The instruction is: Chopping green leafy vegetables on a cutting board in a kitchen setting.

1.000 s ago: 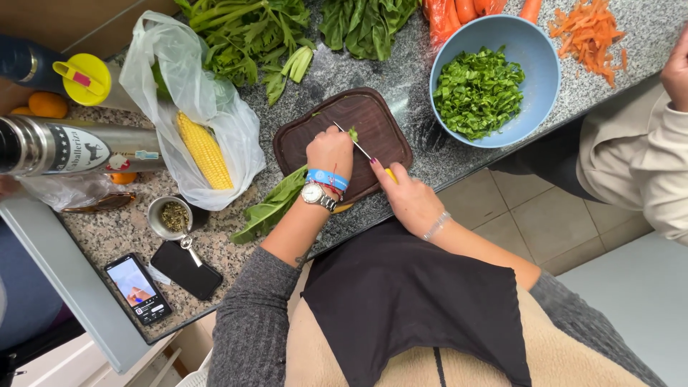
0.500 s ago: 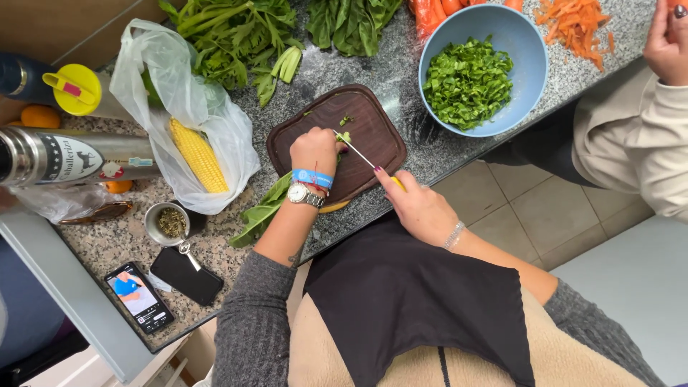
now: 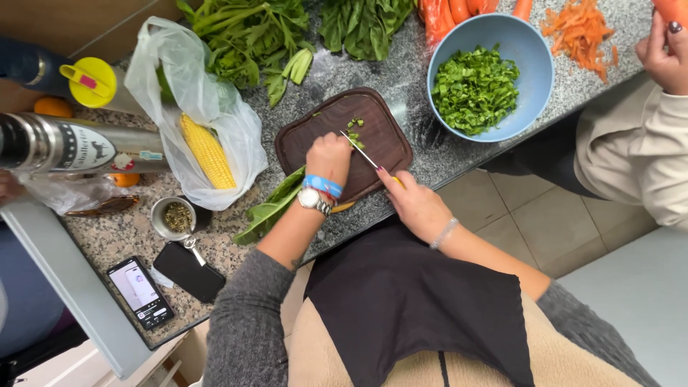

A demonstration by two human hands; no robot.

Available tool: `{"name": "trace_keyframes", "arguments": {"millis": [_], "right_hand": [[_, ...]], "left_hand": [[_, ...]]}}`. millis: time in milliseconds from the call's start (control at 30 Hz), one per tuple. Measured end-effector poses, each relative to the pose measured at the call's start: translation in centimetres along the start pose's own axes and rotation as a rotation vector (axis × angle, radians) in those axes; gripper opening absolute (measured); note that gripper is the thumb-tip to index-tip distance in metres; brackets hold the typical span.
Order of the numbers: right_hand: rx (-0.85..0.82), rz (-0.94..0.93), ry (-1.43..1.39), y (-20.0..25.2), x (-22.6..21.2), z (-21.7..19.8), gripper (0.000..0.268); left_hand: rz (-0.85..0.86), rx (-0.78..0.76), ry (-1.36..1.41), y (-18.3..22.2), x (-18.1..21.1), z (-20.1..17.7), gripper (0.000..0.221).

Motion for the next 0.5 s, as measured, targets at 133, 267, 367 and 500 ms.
{"name": "trace_keyframes", "arguments": {"millis": [133,267,367,500], "right_hand": [[-0.037,0.052,-0.028,2.2,0.0,-1.4,0.051],[-0.015,0.053,-0.012,1.8,-1.5,-2.4,0.051],[-0.006,0.036,0.007,1.4,-2.6,-2.4,0.050],[-0.060,0.049,0.041,0.5,-3.0,-2.0,0.050]], "left_hand": [[0.027,0.180,0.002,2.1,1.1,-1.2,0.017],[-0.028,0.207,0.030,1.0,0.8,-3.1,0.013],[-0.076,0.081,0.060,0.6,-0.2,-1.2,0.010],[-0.065,-0.011,0.016,-0.3,-1.0,0.6,0.012]]}}
Point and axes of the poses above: each hand's wrist, its own y-axis away from the middle knuckle, its own z-axis out of the palm, x = y × z, the point moved 4 cm from there along -y, towards the middle knuckle, and after that the axes turned 3 degrees about z, right-handed, at the moved point
